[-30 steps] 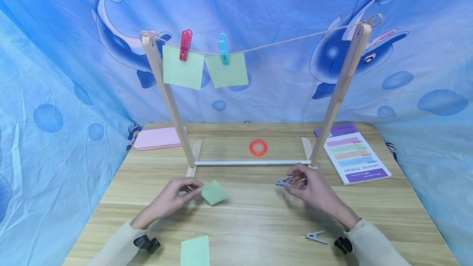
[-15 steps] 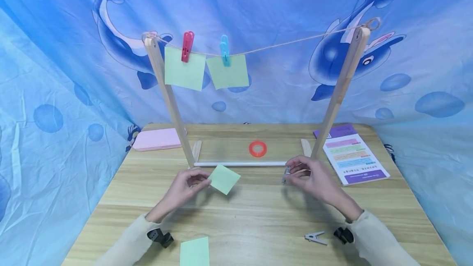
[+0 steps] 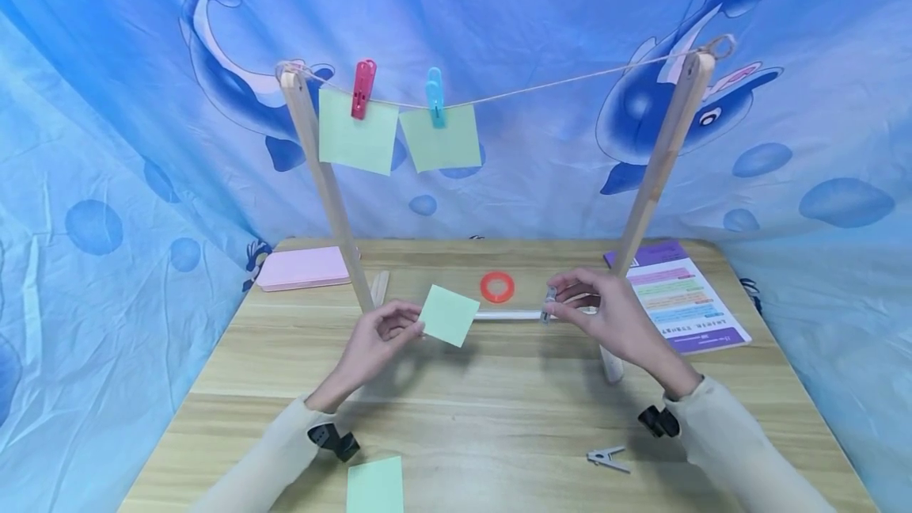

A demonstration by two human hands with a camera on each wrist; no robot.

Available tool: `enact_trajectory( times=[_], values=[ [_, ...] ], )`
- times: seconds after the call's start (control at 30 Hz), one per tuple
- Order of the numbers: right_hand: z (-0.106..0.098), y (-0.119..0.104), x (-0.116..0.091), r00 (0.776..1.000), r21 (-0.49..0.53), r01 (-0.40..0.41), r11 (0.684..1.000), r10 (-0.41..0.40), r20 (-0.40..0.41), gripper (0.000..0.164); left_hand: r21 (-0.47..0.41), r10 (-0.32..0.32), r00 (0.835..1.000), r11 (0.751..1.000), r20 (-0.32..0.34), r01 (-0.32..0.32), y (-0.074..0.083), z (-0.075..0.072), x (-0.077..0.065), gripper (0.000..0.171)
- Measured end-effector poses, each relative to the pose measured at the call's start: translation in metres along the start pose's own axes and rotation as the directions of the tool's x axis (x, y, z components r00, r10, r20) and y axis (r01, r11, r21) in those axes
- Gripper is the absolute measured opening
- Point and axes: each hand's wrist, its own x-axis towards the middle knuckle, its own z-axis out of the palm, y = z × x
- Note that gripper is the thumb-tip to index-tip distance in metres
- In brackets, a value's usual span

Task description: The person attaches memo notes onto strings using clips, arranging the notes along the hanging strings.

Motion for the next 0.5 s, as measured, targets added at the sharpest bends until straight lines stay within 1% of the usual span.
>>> enact_trajectory(
  times=[0.2,0.33,0.5],
  values=[
    [-0.01,-0.011,0.011,1.0,-0.001,-0.007,1.0,0.007,-0.029,0.028,-0.054,0.013,1.0,0.998,-0.026,-0.015,0.006,0.012,0.012,0.024],
    [-0.017,-0.021,0.02,0.998,-0.005,-0.013,1.0,0.013,-0.066,0.03,-0.079,0.006,0.999,0.997,-0.036,-0.009,0.01,0.019,0.019,0.023],
    [-0.028,-0.035,0.031,0.995,-0.03,0.021,0.999,-0.023,-0.093,0.03,-0.083,0.011,0.999,0.996,-0.04,-0.014,0.014,0.026,0.028,0.021]
  ],
)
